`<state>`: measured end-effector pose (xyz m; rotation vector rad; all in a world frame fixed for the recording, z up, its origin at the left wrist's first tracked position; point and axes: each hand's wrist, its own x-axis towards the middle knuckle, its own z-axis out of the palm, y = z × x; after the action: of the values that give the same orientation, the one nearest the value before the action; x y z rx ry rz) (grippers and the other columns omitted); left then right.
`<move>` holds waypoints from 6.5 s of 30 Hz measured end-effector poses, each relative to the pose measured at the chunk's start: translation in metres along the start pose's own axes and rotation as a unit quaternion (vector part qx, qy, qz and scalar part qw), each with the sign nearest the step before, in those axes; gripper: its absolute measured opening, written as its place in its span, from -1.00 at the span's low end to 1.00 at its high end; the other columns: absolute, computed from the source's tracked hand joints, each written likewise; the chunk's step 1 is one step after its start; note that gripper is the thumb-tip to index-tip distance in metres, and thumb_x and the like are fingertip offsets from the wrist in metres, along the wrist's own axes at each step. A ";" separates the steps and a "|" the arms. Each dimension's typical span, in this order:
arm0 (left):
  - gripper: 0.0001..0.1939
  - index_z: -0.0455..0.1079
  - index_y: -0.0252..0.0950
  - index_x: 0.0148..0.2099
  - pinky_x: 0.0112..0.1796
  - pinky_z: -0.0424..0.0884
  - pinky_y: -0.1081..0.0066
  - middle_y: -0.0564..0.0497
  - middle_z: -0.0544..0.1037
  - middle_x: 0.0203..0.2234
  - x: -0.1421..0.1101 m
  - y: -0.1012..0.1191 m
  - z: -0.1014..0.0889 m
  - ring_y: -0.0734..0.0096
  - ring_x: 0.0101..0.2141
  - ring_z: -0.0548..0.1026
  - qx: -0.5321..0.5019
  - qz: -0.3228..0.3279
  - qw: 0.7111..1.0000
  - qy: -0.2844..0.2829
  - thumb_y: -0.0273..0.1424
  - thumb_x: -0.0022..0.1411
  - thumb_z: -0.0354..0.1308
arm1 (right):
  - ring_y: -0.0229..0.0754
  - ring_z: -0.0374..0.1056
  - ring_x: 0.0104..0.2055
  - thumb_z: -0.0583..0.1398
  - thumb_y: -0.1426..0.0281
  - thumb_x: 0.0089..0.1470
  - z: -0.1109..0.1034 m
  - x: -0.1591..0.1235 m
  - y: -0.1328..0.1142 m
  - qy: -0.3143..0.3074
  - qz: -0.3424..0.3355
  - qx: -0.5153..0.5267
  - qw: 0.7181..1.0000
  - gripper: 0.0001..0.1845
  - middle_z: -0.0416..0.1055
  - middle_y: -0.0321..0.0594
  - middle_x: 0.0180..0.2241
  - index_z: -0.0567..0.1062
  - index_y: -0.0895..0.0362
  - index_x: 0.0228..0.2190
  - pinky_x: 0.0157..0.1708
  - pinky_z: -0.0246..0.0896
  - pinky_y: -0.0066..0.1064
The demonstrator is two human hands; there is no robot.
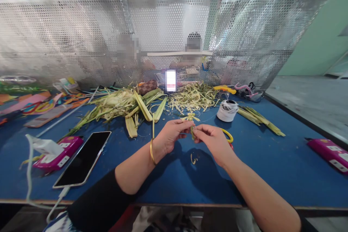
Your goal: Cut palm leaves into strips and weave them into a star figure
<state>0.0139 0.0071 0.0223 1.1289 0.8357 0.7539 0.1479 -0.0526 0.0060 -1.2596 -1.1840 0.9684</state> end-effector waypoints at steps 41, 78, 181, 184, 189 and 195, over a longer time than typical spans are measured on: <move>-0.78 0.40 -0.33 -0.47 -0.42 0.32 0.49 0.07 0.44 -0.57 -0.002 -0.002 0.004 0.54 -0.50 0.40 0.055 0.010 0.998 -0.002 -0.29 -0.08 0.31 | -0.21 0.29 -0.51 0.10 0.28 -0.03 -0.003 0.000 0.001 0.065 -0.079 -0.182 0.978 -0.79 0.40 -0.30 -0.61 0.45 0.11 -0.56 -0.46 0.15 -0.42; -0.85 0.34 -0.32 -0.37 -0.40 0.41 0.43 0.06 0.48 -0.59 -0.003 0.001 0.003 0.53 -0.57 0.43 -0.007 -0.069 0.997 -0.019 -0.49 -0.10 0.17 | -0.22 0.23 -0.52 0.09 0.27 -0.07 -0.008 0.006 0.006 0.104 -0.092 -0.240 0.961 -0.77 0.37 -0.28 -0.60 0.45 0.13 -0.56 -0.48 0.08 -0.42; -0.80 0.39 -0.36 -0.62 -0.53 0.13 0.49 0.12 0.33 -0.72 0.011 -0.013 0.002 0.62 -0.63 0.21 -0.012 0.033 0.999 0.030 -0.37 -0.17 0.33 | -0.24 0.25 -0.53 0.14 0.12 0.01 -0.012 0.011 0.014 0.047 -0.033 -0.202 0.978 -0.67 0.37 -0.31 -0.61 0.43 0.13 -0.54 -0.51 0.12 -0.43; -0.79 0.41 -0.36 -0.60 -0.51 0.14 0.49 0.11 0.36 -0.70 0.010 -0.015 0.003 0.61 -0.62 0.23 -0.027 0.010 0.999 0.016 -0.35 -0.20 0.34 | -0.27 0.19 -0.58 0.14 0.18 0.00 -0.008 0.010 0.015 0.044 -0.042 -0.200 0.978 -0.66 0.31 -0.33 -0.68 0.37 0.12 -0.65 -0.53 0.09 -0.43; -0.82 0.46 -0.36 -0.52 -0.49 0.18 0.51 0.07 0.42 -0.62 0.010 -0.015 0.001 0.57 -0.57 0.28 -0.048 -0.051 0.998 0.008 -0.38 -0.21 0.35 | -0.25 0.23 -0.59 0.17 0.21 -0.05 -0.005 0.008 0.017 0.011 -0.022 -0.145 0.989 -0.69 0.31 -0.33 -0.70 0.39 0.12 -0.67 -0.51 0.13 -0.41; -0.84 0.44 -0.36 -0.59 -0.51 0.16 0.49 0.11 0.35 -0.70 0.008 -0.013 0.002 0.59 -0.62 0.22 0.026 0.018 0.999 0.026 -0.37 -0.18 0.32 | -0.18 0.33 -0.47 0.21 0.10 -0.09 -0.014 0.012 0.008 0.093 -0.018 -0.107 0.990 -0.67 0.45 -0.22 -0.52 0.49 0.14 -0.50 -0.43 0.19 -0.36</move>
<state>0.0210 0.0101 0.0090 1.1777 0.8848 0.7977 0.1643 -0.0424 0.0008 -1.4603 -1.1818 0.6940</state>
